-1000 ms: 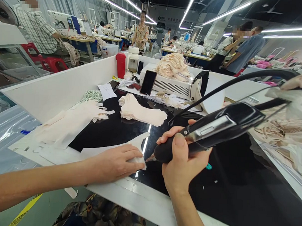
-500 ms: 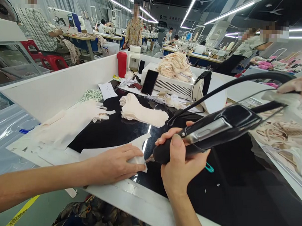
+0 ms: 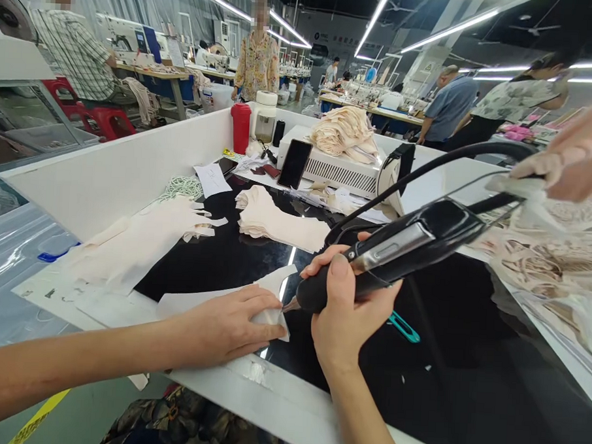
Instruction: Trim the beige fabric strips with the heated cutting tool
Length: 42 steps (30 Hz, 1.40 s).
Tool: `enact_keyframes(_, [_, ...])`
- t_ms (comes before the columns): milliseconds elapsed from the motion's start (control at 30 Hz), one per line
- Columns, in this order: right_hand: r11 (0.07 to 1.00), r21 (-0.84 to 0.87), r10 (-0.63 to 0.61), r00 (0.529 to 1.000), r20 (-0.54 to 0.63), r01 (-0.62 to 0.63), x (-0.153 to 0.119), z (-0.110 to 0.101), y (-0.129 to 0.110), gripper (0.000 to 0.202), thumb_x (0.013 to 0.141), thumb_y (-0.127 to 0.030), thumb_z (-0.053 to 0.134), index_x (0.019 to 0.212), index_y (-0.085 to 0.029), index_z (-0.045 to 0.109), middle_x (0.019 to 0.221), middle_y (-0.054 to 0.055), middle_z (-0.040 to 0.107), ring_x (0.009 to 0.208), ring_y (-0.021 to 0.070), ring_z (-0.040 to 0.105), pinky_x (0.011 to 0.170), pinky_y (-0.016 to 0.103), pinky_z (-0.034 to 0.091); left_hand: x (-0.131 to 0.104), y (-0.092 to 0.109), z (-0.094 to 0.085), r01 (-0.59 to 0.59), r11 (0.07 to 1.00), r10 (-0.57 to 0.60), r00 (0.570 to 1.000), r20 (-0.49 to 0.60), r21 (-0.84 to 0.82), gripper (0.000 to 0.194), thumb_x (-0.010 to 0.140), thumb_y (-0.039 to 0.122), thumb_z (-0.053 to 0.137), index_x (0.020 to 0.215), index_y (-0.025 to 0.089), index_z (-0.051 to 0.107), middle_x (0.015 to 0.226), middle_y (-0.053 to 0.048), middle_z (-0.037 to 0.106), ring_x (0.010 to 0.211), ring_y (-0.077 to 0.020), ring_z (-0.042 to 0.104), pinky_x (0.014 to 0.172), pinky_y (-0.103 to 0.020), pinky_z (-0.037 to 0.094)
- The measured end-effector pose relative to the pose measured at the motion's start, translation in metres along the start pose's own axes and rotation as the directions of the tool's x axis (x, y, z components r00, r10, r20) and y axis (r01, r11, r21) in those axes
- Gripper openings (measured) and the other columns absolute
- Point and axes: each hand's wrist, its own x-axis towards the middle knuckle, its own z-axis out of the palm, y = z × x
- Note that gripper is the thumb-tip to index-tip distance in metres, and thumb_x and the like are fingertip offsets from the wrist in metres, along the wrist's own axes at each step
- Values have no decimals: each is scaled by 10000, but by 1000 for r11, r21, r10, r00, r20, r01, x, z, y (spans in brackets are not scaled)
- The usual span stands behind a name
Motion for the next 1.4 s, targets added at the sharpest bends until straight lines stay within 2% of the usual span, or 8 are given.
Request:
enact_keyframes(100, [1000,-16,9,1000,4,-9,-3,-2,-4,448,763,-375,853,1101,-259,583,685,-87,660,504,137,596,490,289,547,-3,9,0,28,999,-28,1000,7,38,239,1077,154,572,1234,182,750,1272,-170,682,1229,-270,658,1111,-410,556])
enact_keyframes(233, [1000,-15,13,999,47,-12,-10,-8,-13,411,768,-347,856,1086,-259,611,695,-76,667,507,139,610,488,288,557,-10,27,-4,43,999,-44,998,54,24,314,1061,283,667,1350,162,680,1327,-193,677,1272,-311,647,1128,-463,548])
enact_keyframes(333, [1000,-13,-6,996,85,7,-16,-12,-19,410,770,-365,865,1082,-257,623,692,-67,676,501,145,611,479,291,558,-11,33,-9,30,1000,-30,999,15,2,303,1089,284,632,1325,97,666,1325,-197,691,1309,-295,640,1189,-445,516])
enact_keyframes(500, [1000,-14,-8,997,81,9,-19,-15,-21,389,777,-360,853,1076,-258,625,695,-66,678,494,144,607,475,293,560,-7,19,-13,-5,999,6,1000,6,-46,241,1131,244,550,1236,73,683,1182,-145,744,1214,-232,681,1137,-355,558])
enact_keyframes(600, [1000,-12,-10,997,74,11,-19,-15,-20,380,784,-347,845,1080,-256,626,696,-64,683,498,146,610,478,297,566,-5,7,-12,-44,997,48,997,62,-59,252,1140,262,543,1268,93,679,1203,-134,755,1209,-233,692,1099,-352,572])
enact_keyframes(767, [1000,-1,-17,997,76,17,-20,-16,-19,386,798,-340,848,1102,-256,626,698,-63,686,508,149,619,487,296,571,-7,-6,-10,-30,998,35,994,107,-52,232,1126,297,584,1231,129,704,1244,-124,743,1174,-252,700,1054,-375,583])
enact_keyframes(1067, [1000,-1,-10,997,81,10,-20,-15,-19,399,781,-348,850,1098,-260,624,695,-64,685,504,153,622,481,295,563,-8,-9,-14,-63,998,65,995,75,-30,207,1112,290,614,1235,158,715,1270,-137,728,1187,-251,693,1073,-394,571])
enact_keyframes(1400, [1000,19,-12,1000,9,12,-11,-5,-15,430,746,-354,850,1081,-254,600,681,-77,673,494,146,597,471,290,548,-9,-11,-12,-76,996,78,995,62,-45,241,1130,302,564,1253,149,704,1318,-146,719,1230,-268,689,1105,-419,552])
